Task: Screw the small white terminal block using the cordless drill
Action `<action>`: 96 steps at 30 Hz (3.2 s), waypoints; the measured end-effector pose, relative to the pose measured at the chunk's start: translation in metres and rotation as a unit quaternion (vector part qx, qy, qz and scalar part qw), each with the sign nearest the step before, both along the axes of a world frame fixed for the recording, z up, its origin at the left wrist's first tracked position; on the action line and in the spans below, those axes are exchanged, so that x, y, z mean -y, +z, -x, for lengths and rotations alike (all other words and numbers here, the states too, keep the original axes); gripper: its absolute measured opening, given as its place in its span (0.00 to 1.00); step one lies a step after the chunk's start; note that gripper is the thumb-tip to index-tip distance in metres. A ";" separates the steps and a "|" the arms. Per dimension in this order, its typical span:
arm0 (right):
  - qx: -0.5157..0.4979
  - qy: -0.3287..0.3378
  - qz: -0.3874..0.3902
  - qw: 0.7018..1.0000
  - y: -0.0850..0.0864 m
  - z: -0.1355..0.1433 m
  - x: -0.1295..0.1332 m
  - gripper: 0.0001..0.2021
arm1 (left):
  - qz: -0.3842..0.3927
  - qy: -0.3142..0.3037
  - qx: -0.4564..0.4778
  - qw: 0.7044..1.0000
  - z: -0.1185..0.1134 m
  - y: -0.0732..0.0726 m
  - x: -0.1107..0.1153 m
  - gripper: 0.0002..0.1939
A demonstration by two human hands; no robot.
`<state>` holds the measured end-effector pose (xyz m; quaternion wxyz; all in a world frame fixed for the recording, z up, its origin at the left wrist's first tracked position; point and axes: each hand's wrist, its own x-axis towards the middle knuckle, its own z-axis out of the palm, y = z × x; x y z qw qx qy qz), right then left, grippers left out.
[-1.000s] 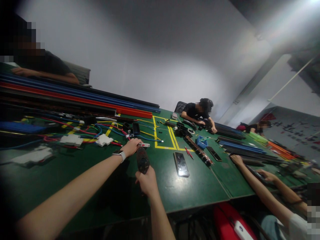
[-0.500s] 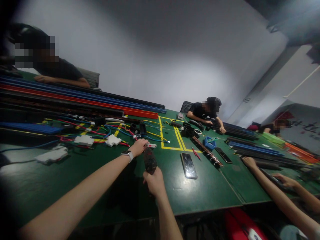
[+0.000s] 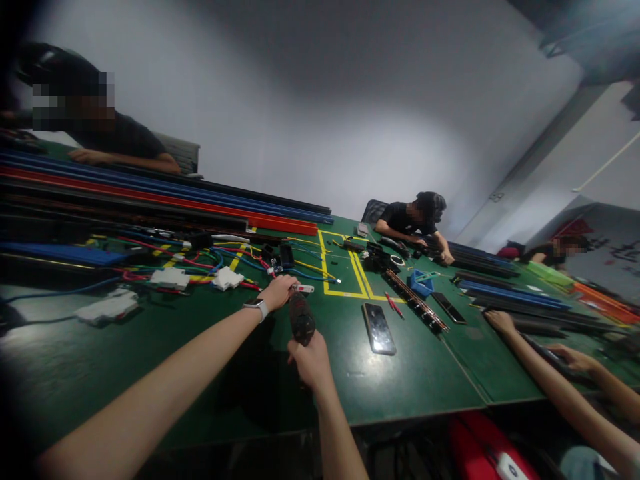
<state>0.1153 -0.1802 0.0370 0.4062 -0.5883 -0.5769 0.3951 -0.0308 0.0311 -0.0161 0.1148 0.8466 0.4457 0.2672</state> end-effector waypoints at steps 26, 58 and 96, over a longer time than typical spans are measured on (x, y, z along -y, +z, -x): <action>0.006 0.009 0.006 1.000 0.002 0.000 0.000 0.06 | 0.021 0.003 -0.005 1.000 0.000 0.006 0.003 0.13; 0.003 0.002 0.016 1.000 0.003 -0.002 0.000 0.07 | 0.001 -0.008 -0.018 1.000 0.002 0.004 0.000 0.15; 0.006 0.006 0.007 1.000 0.002 -0.001 0.000 0.05 | -0.003 -0.006 -0.008 1.000 0.002 0.003 0.001 0.15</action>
